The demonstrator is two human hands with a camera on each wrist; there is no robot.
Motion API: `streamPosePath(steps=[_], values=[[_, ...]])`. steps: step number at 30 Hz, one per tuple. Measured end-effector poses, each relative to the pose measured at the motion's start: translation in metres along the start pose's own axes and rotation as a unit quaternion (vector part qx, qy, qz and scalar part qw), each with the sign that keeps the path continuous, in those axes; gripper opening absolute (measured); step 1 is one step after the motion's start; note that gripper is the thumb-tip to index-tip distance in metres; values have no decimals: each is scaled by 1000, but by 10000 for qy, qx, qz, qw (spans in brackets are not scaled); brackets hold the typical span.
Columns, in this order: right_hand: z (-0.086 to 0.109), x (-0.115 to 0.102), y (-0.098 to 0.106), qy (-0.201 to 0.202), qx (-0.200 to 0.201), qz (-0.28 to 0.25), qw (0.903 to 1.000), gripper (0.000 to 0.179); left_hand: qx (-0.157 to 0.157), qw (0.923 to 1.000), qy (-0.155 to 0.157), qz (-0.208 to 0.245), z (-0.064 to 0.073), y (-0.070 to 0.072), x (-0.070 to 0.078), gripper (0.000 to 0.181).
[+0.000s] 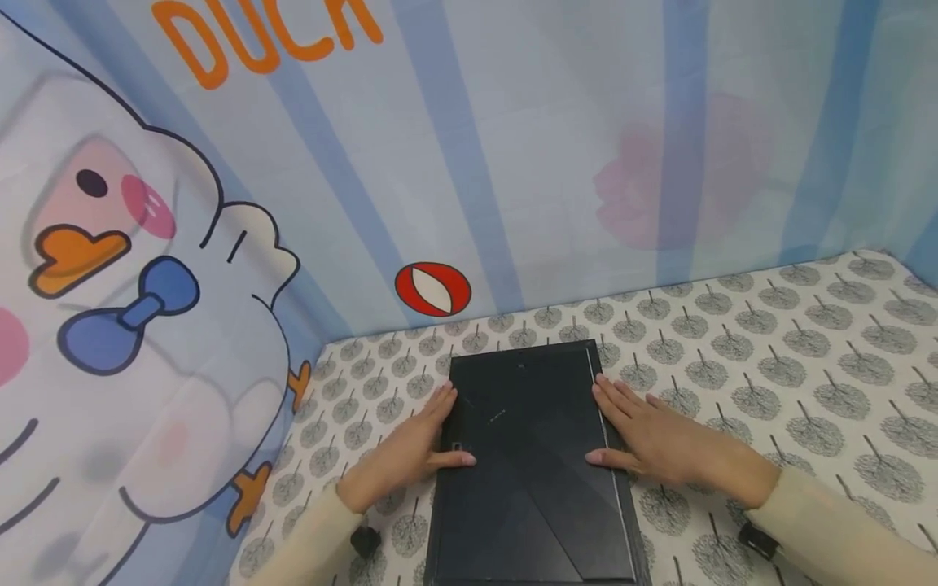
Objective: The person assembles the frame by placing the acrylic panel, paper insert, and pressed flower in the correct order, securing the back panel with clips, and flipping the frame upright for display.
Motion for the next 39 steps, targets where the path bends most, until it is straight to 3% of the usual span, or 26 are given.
streamPosePath(steps=[10,18,28,32,35,39], values=[[-3,-3,-2,78,-68,-49,9999,97,171,9990,-349,-214,1,6,7,111],[-2,-3,-5,178,-26,-106,9998,97,158,9958,-414,-798,0,8,8,112],[-2,-1,1,118,-61,-41,9999,97,382,9748,-929,-1993,-5,17,22,109],[-3,-2,5,124,-19,5,9999,97,480,9675,-1005,-2270,-6,19,25,108],[-3,-3,4,156,-26,-20,9999,97,455,9702,-963,-2174,-6,19,22,107],[-2,-3,2,168,-61,-78,9998,97,249,9858,-721,-1499,-6,12,15,107]])
Point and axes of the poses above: each hand's wrist, its own z-axis away from the middle knuckle, its own y-axis out of the back of the hand, x = y × z, the point moved 9 cm from there along -z, towards the middle knuckle, and after that the axes turned 5 degrees about z, right-handed, at the moved point
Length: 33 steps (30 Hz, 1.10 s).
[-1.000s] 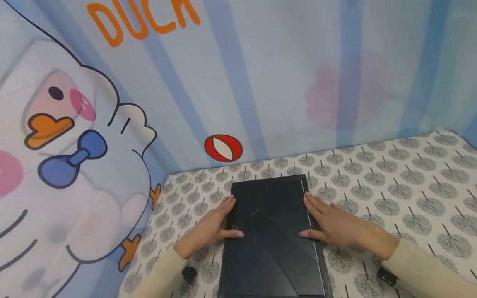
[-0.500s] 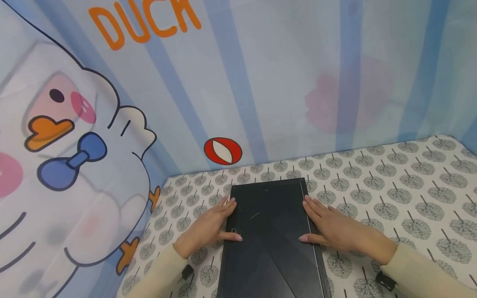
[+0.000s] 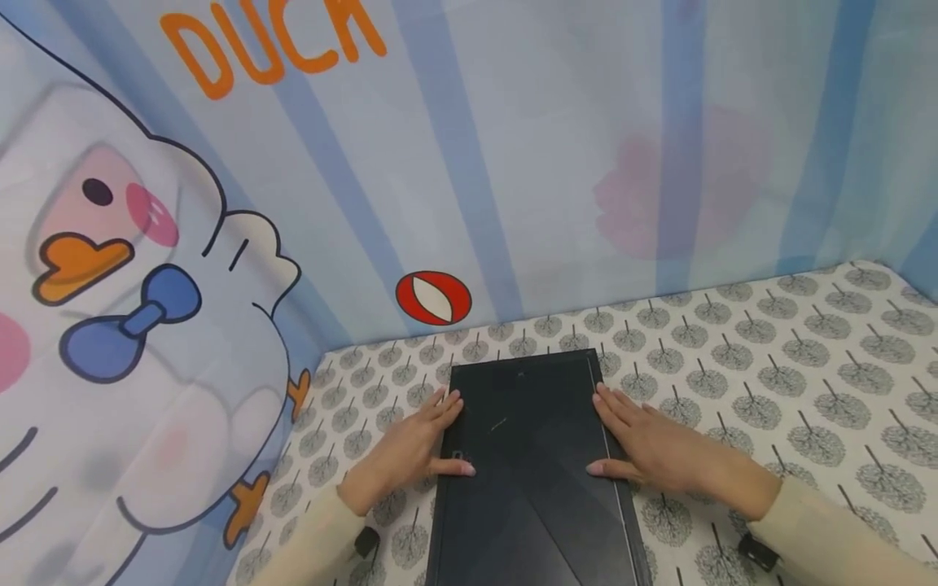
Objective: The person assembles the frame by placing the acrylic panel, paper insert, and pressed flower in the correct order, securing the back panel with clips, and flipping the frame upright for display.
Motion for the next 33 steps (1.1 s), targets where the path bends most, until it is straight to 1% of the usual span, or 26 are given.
streamPosePath(steps=[3,7,10,13,17,20,22,26,28,30,33], values=[[1,0,-3,-52,30,7,10000,98,-106,9982,197,554,3,-7,-3,107],[4,2,-7,-49,43,-75,10000,97,-272,9913,409,1220,2,-14,-6,109],[7,0,-12,27,26,-216,9998,96,-390,9861,549,1519,4,-18,-8,111],[7,1,-12,16,83,-196,9998,96,-322,9887,513,1374,3,-15,-8,110],[5,2,-5,15,152,-133,9998,96,24,9970,275,723,-1,-2,-4,108],[2,0,-2,73,144,-121,9998,95,280,9992,155,243,-2,6,-2,104],[0,-2,0,70,131,-86,9999,95,452,9989,102,62,-4,10,-1,100],[-1,-2,3,33,107,-40,9999,95,843,9964,-65,-106,-11,18,2,85],[0,-3,3,54,127,-45,9999,95,990,9949,-132,-133,-13,20,3,81],[1,-3,3,41,117,-67,9999,95,1069,9941,-141,-70,-14,19,4,78],[3,-1,1,6,85,-112,9999,96,1077,9941,-130,75,-15,17,2,76]])
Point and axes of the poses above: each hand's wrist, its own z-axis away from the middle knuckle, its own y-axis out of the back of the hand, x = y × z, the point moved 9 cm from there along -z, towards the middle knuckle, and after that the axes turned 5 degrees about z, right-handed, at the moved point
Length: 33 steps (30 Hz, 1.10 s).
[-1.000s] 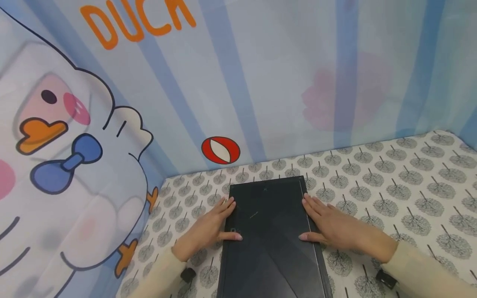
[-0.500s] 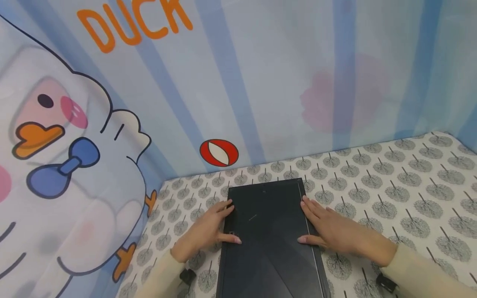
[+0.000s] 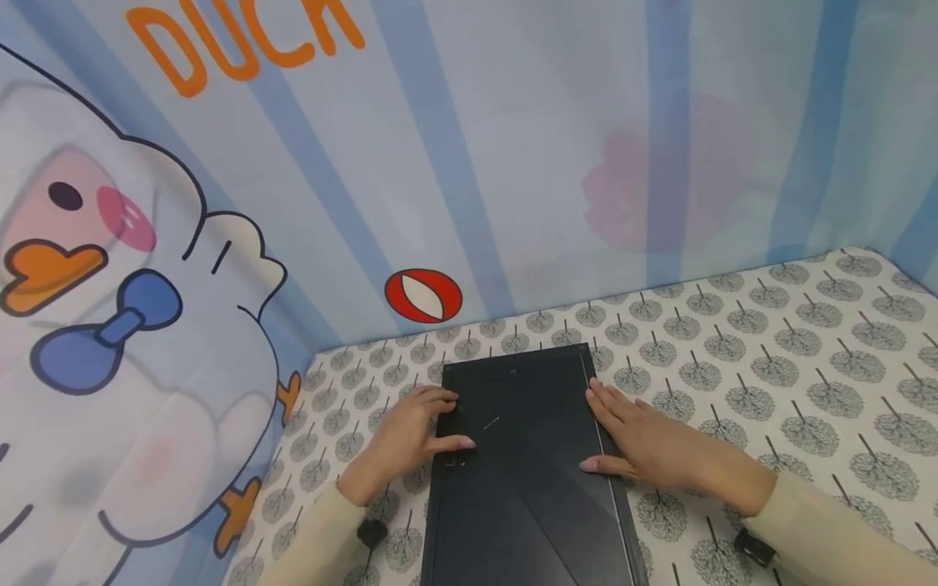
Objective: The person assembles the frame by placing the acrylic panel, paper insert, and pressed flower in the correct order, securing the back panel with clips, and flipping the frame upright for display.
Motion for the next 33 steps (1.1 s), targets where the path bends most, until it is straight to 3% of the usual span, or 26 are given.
streamPosePath(steps=[10,15,17,21,26,33], values=[[2,2,0,-53,41,18,10000,96,32,9997,-253,-42,-7,4,5,69],[1,1,-3,-63,-36,31,10000,97,-165,9998,-25,-103,-3,0,4,71],[0,1,-2,-51,-23,103,9999,98,-319,9993,104,-140,-1,0,4,75],[-1,2,1,-92,59,217,9997,98,-991,9946,304,7,2,-4,10,90],[0,1,1,-125,115,175,9997,98,-1607,9846,385,571,21,-11,23,96],[0,1,-2,-89,82,171,9998,98,-1823,9804,-148,729,60,-22,45,98]])
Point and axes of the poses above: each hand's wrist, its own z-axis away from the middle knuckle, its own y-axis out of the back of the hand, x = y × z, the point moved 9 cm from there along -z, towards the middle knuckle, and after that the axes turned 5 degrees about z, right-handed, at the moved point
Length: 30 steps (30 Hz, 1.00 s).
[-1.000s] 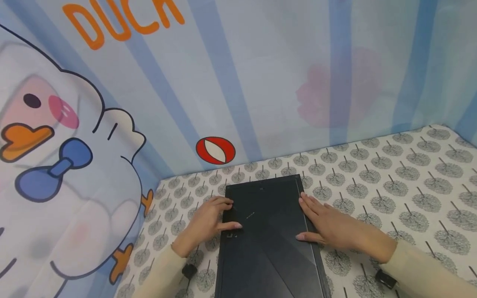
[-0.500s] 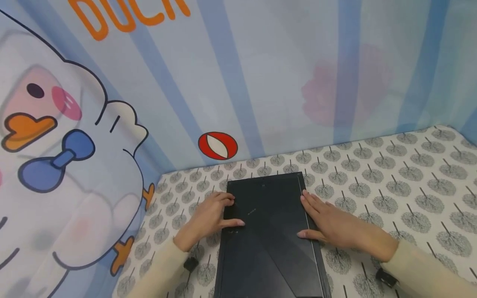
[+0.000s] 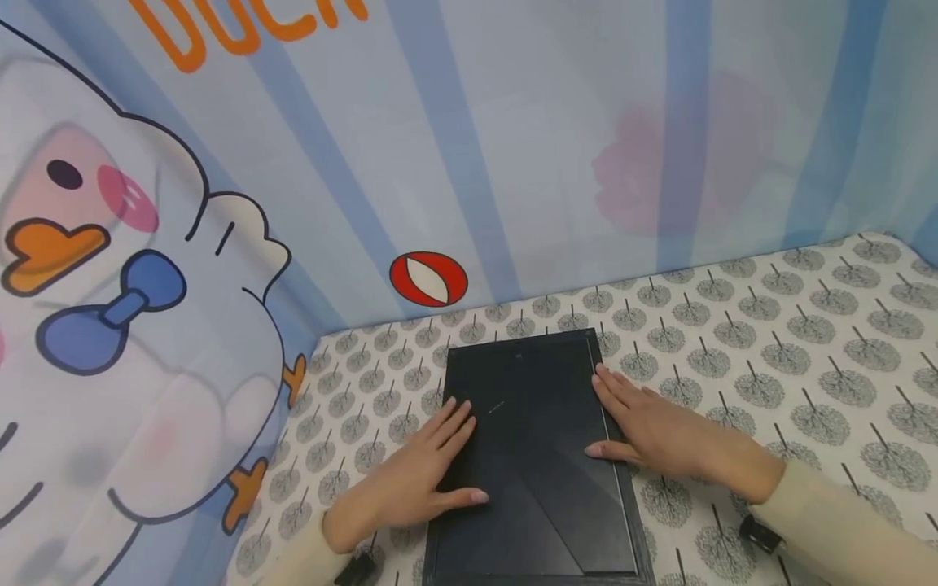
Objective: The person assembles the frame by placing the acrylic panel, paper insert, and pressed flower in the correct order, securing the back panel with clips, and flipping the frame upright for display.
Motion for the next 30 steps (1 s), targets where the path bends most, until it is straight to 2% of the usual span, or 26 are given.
streamPosePath(steps=[6,10,15,30], values=[[-1,1,0,11,-14,-32,10000,98,-366,9959,-820,56,22,-24,28,98],[-1,1,0,26,9,-15,10000,98,-515,9927,-1094,17,34,-33,40,93],[-1,0,0,23,1,-19,10000,99,-577,9921,-1115,36,39,-35,44,88],[0,0,1,-13,38,-68,10000,99,-442,9924,-1011,-536,39,-39,47,84]])
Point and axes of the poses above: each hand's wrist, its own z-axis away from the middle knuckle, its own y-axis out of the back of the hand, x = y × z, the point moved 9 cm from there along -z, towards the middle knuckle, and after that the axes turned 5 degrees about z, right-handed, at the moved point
